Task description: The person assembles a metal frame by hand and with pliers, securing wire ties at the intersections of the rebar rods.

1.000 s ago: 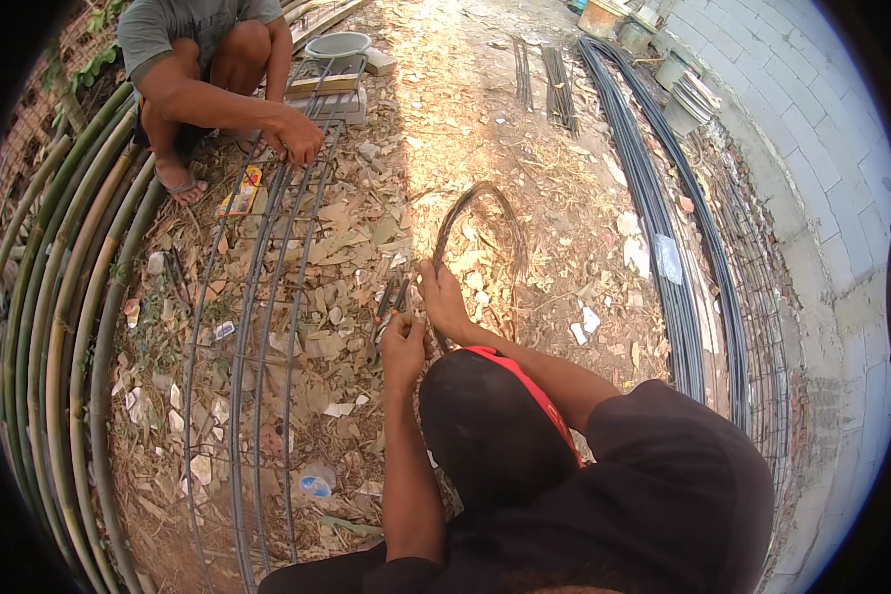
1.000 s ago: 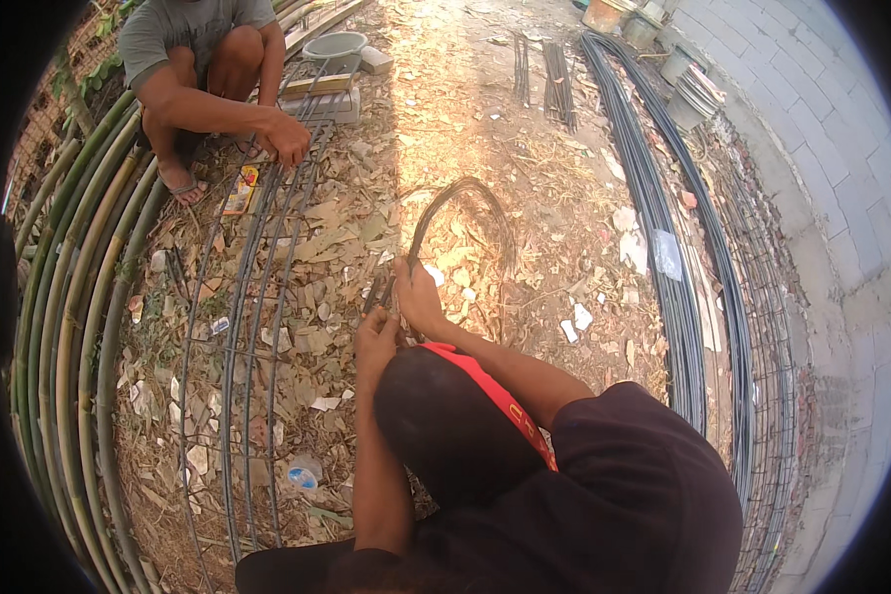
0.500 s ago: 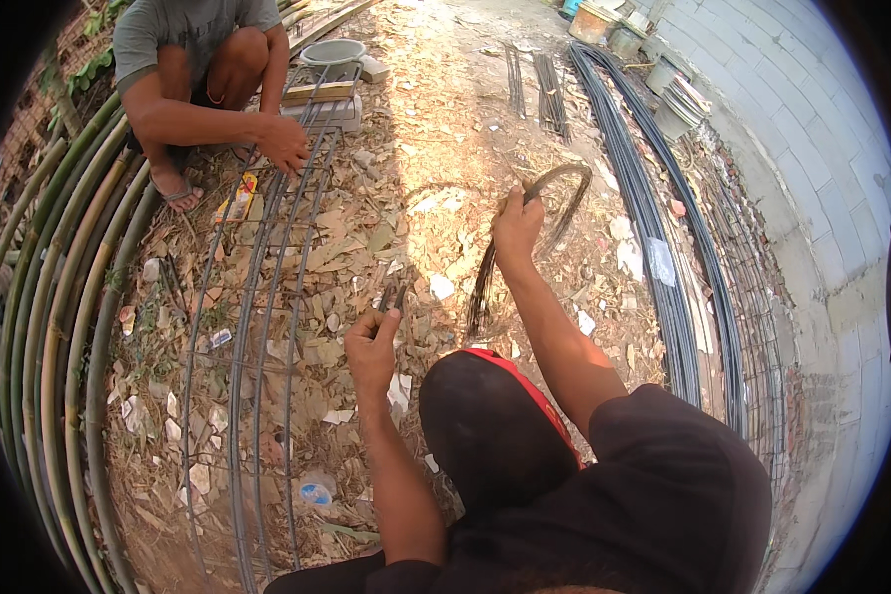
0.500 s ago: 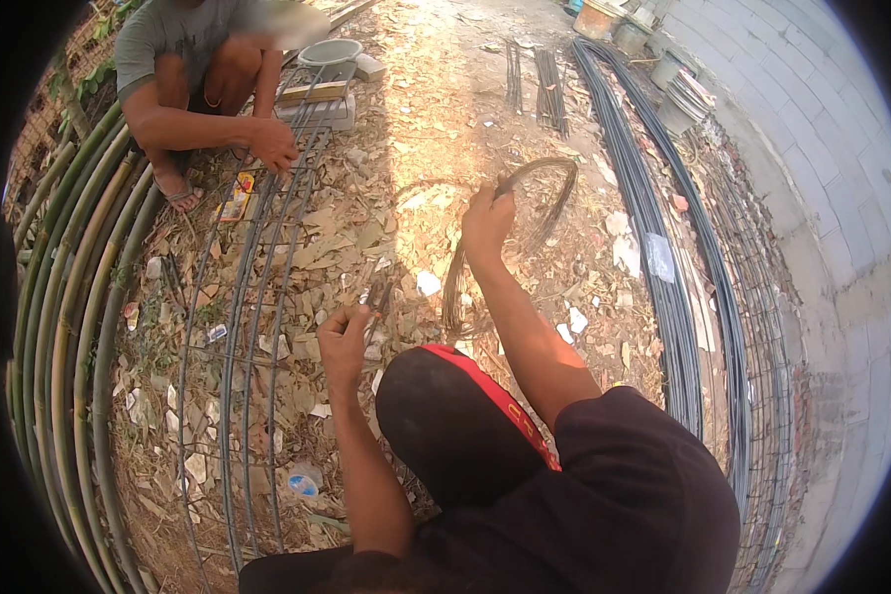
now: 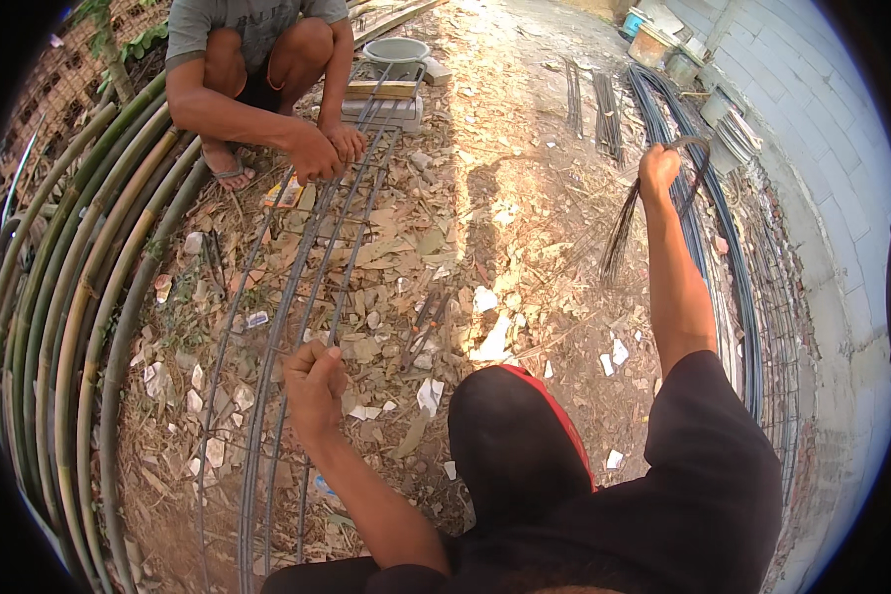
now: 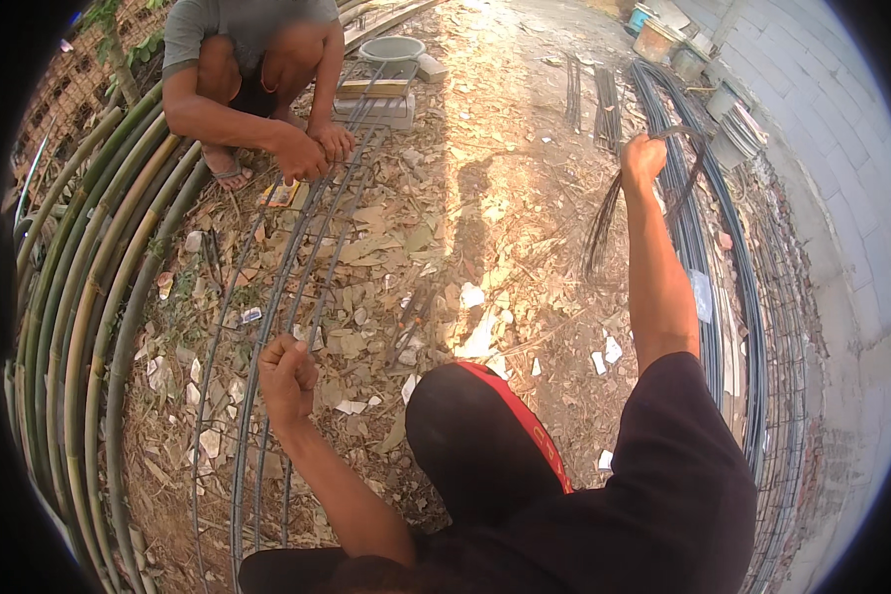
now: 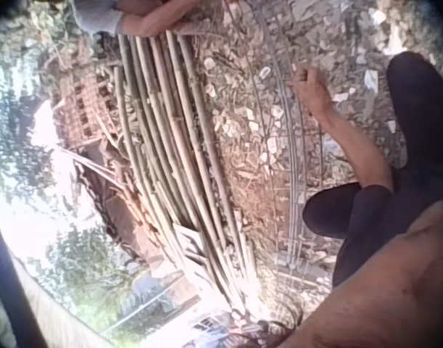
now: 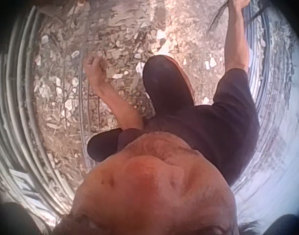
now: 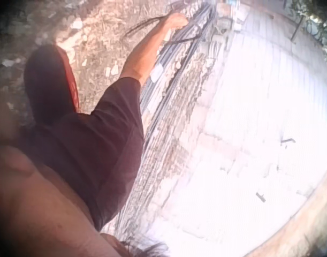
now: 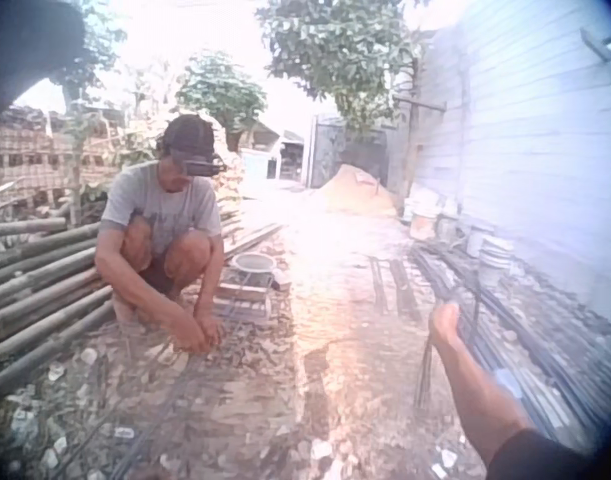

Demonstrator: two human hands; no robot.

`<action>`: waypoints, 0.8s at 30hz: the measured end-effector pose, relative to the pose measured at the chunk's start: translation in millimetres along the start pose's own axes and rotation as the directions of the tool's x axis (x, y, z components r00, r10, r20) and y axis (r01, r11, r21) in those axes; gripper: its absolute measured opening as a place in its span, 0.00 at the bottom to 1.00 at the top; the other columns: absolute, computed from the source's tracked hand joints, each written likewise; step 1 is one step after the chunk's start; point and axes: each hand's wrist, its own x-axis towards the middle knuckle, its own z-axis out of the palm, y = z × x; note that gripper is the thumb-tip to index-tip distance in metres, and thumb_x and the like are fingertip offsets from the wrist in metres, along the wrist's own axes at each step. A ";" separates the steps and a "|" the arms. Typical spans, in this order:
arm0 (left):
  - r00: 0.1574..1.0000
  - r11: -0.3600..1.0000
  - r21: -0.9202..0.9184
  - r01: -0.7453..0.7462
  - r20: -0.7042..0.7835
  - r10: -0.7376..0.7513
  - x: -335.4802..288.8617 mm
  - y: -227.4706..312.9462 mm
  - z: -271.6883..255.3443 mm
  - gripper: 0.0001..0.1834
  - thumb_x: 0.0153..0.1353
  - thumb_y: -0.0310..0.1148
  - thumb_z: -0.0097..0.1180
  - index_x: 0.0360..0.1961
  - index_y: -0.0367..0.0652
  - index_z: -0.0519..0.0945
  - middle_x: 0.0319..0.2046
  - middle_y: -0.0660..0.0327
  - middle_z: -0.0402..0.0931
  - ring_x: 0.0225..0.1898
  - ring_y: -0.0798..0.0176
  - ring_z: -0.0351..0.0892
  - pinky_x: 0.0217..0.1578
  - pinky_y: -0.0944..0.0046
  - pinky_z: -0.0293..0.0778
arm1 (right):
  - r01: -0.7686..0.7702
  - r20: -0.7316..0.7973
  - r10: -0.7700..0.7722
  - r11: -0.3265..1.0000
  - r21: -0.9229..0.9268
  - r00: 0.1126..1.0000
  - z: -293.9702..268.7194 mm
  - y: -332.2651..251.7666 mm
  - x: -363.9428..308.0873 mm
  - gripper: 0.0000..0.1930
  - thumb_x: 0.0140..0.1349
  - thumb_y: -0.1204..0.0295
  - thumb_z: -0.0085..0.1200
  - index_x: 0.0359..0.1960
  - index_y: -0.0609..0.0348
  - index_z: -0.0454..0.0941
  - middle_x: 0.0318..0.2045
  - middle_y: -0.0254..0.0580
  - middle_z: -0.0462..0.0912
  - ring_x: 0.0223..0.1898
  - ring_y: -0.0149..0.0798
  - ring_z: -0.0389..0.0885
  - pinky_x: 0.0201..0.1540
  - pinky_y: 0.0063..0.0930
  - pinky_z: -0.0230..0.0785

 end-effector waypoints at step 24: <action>0.996 0.941 0.334 0.058 -0.087 -0.031 -43.8 58.5 41.3 0.19 0.59 0.30 0.63 0.16 0.47 0.67 0.13 0.75 0.59 0.15 0.80 0.52 0.17 0.72 0.47 | 0.252 0.890 -0.370 0.918 0.306 0.268 14.0 -60.8 -203.5 0.31 0.71 0.48 0.48 0.64 0.63 0.74 0.60 0.58 0.78 0.63 0.56 0.76 0.65 0.43 0.66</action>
